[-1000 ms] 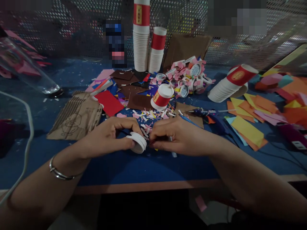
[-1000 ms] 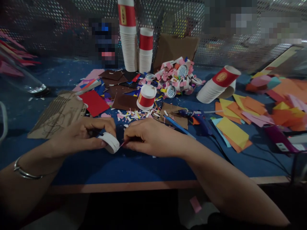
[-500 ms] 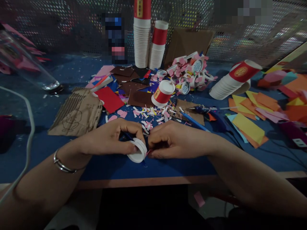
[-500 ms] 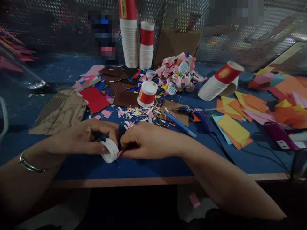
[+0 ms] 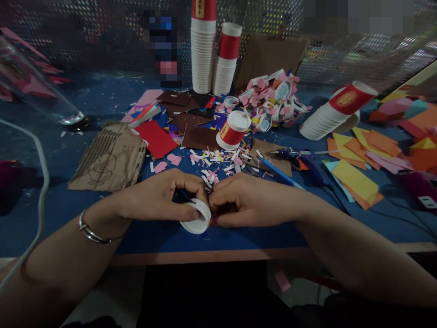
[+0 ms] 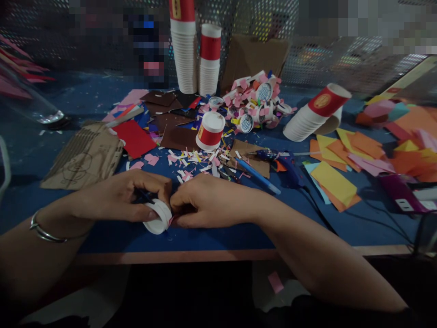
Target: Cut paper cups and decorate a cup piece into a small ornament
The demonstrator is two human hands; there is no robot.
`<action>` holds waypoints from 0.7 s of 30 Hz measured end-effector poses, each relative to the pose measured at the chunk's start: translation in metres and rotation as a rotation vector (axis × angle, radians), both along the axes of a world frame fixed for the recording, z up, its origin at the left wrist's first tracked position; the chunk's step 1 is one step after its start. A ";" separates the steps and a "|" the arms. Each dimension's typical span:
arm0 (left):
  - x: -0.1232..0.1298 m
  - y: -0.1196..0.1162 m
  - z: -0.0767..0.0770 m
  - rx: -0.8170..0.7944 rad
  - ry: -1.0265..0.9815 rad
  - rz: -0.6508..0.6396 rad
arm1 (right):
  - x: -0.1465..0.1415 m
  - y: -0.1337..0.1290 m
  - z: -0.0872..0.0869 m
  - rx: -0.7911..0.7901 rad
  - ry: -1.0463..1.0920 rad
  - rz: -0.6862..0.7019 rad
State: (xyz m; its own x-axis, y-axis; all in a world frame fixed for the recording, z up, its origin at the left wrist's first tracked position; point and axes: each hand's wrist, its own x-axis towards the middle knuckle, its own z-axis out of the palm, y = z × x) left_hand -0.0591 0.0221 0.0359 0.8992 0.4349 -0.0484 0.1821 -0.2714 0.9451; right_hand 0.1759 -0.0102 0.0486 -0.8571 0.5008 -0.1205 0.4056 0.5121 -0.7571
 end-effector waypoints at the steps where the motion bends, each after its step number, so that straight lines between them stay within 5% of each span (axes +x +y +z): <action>1: 0.000 0.000 0.000 -0.003 -0.001 -0.002 | 0.000 0.000 0.001 -0.002 -0.007 0.000; 21: 0.000 0.002 0.001 -0.021 -0.036 -0.019 | 0.005 0.001 0.001 -0.100 0.093 -0.012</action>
